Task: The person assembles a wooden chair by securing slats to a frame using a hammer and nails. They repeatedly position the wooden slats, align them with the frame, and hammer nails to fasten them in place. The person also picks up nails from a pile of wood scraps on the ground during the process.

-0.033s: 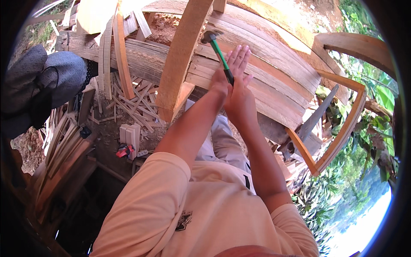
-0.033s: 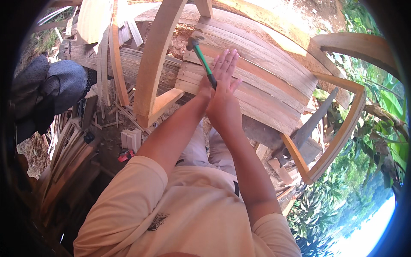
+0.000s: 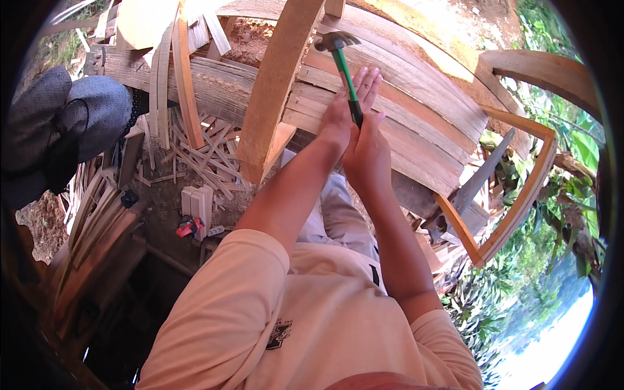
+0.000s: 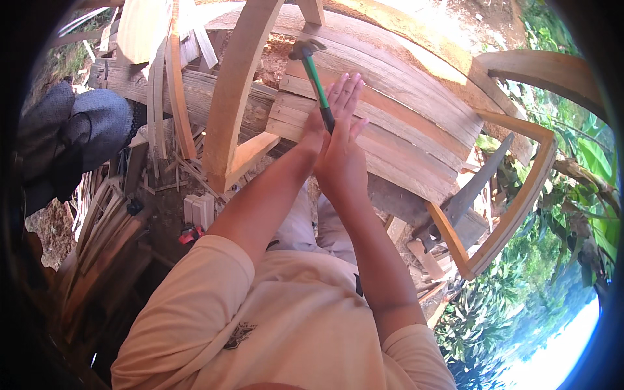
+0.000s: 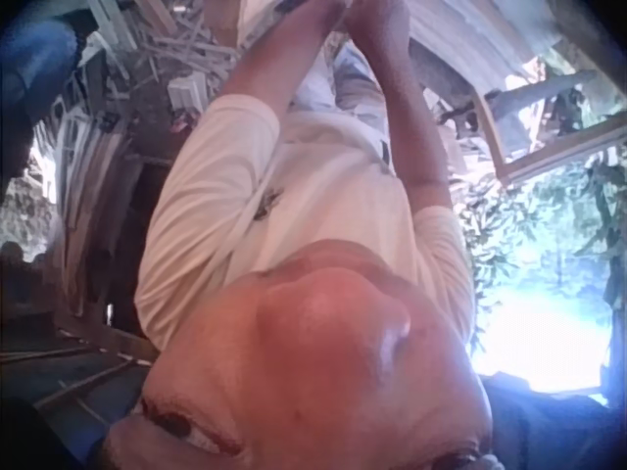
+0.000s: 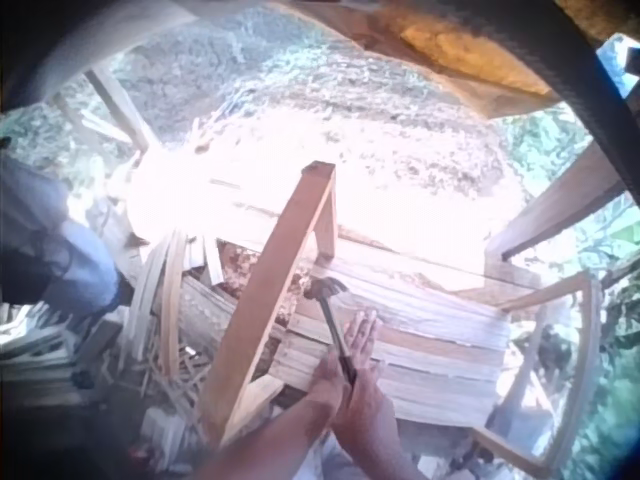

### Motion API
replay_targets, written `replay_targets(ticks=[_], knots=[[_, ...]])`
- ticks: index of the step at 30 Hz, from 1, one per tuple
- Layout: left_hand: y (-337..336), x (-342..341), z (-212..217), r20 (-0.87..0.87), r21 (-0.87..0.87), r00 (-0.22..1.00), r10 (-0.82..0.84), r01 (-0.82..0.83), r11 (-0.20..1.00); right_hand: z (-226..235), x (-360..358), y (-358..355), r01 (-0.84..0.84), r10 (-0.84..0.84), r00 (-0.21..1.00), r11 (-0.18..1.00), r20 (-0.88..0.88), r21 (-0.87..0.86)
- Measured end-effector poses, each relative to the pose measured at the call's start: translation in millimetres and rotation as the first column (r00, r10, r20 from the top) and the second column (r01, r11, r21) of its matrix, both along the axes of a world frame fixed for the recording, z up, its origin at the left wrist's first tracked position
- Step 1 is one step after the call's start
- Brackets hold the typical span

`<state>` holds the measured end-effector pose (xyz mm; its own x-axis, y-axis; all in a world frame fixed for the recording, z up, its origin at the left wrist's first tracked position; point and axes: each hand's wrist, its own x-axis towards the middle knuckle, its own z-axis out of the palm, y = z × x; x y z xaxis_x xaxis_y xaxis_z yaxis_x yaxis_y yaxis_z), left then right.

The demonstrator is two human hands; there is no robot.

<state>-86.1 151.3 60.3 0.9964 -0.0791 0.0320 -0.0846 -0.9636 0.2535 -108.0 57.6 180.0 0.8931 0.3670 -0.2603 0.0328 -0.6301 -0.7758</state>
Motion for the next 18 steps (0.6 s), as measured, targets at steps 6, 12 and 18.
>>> replay_targets(ticks=[6, 12, 18], knots=[[-1.5, -1.0, 7.9, 0.002, -0.112, 1.000, 0.012, -0.012, 0.994, -37.0, 1.2, -7.6, -0.213, 0.201, 0.975, 0.965, -0.095, -0.151], [4.1, 1.0, -0.3, -0.023, 0.007, 1.000, 0.009, -0.008, 1.000, -13.2, 13.8, -13.6, -0.050, 0.032, 0.980, 0.995, 0.197, 0.088], [-0.9, -6.0, 2.1, -0.063, -0.088, 0.998, 0.016, -0.021, 0.996, -27.1, 14.8, -25.2, -0.239, 0.247, 0.964, 0.967, 0.095, -0.087]])
